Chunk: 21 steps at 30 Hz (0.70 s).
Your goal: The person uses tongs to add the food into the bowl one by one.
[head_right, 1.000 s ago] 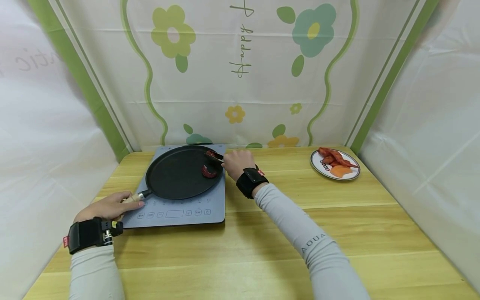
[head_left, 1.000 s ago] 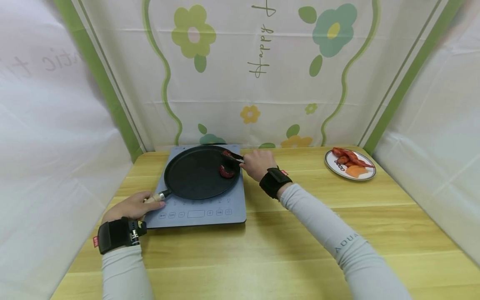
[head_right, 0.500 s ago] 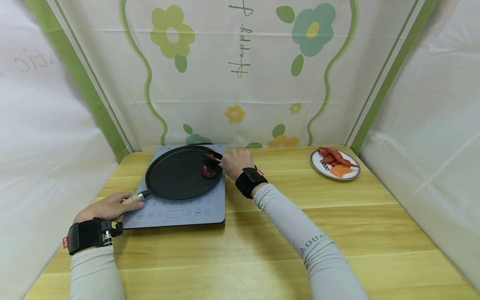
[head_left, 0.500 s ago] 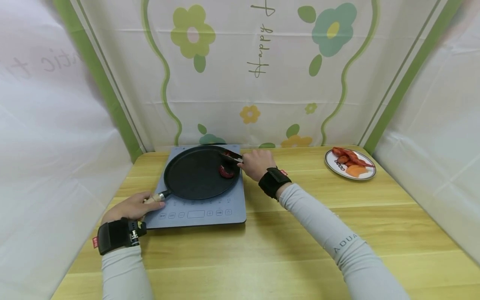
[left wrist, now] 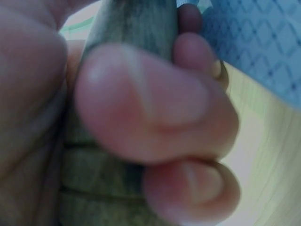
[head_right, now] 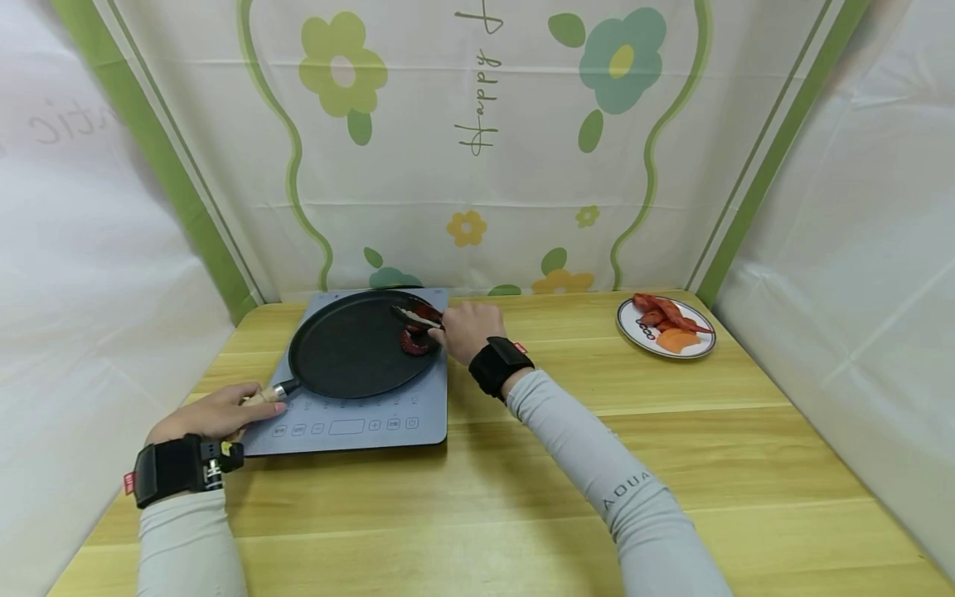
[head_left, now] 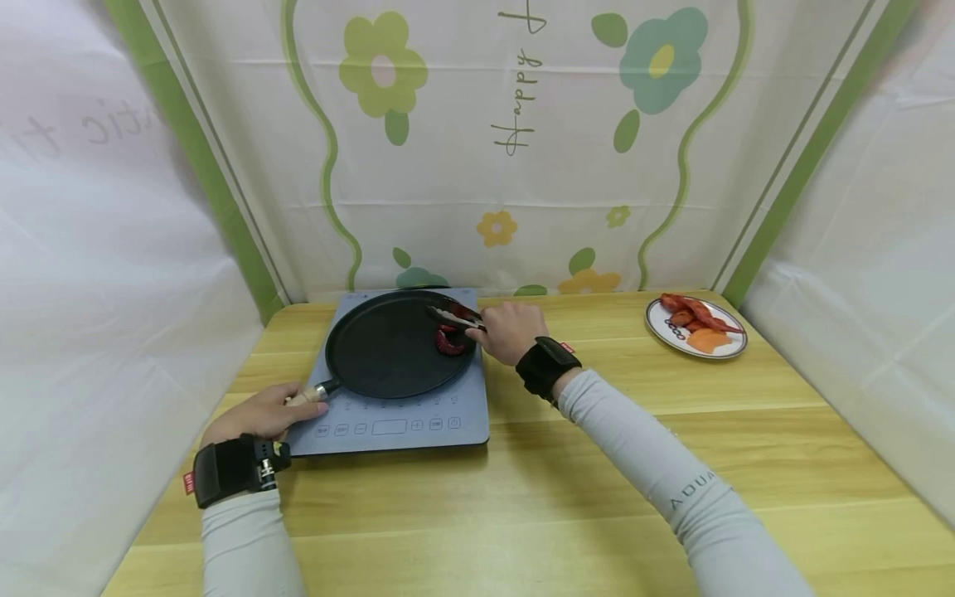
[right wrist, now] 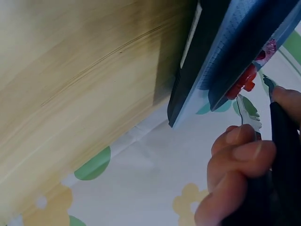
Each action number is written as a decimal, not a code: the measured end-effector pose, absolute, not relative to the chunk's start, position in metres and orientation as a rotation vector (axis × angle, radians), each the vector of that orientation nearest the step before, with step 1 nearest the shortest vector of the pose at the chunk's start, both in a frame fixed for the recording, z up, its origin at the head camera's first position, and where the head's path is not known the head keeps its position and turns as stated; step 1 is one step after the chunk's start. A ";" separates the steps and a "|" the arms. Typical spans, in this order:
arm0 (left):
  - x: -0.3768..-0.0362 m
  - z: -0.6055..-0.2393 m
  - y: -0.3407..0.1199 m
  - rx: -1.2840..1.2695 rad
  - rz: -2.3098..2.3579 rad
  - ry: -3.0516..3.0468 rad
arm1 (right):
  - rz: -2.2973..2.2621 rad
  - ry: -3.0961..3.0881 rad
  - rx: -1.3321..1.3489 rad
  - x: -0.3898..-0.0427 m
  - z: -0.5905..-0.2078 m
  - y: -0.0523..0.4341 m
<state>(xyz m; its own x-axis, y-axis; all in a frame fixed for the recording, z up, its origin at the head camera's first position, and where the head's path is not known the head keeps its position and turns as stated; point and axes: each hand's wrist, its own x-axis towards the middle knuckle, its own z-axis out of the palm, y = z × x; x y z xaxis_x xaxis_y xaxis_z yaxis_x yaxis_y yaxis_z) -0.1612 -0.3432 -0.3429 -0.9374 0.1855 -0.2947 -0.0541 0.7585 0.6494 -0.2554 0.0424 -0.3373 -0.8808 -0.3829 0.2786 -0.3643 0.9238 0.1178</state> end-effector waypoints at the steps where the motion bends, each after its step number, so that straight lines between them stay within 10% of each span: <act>1: -0.161 -0.343 -0.343 0.101 0.978 2.616 | -0.081 -2.790 0.555 -0.255 -0.337 0.043; 21: -0.161 -0.342 -0.343 0.126 0.958 2.621 | -0.015 -2.793 0.529 -0.240 -0.331 0.059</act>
<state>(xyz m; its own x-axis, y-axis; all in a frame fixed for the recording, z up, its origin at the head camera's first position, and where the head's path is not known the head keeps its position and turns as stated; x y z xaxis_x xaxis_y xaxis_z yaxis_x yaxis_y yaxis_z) -0.1614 -0.3427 -0.3419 -0.9359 0.1993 -0.2904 -0.0350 0.7677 0.6398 -0.2403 0.0590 -0.3308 -0.8878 -0.3594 0.2875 -0.3563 0.9321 0.0648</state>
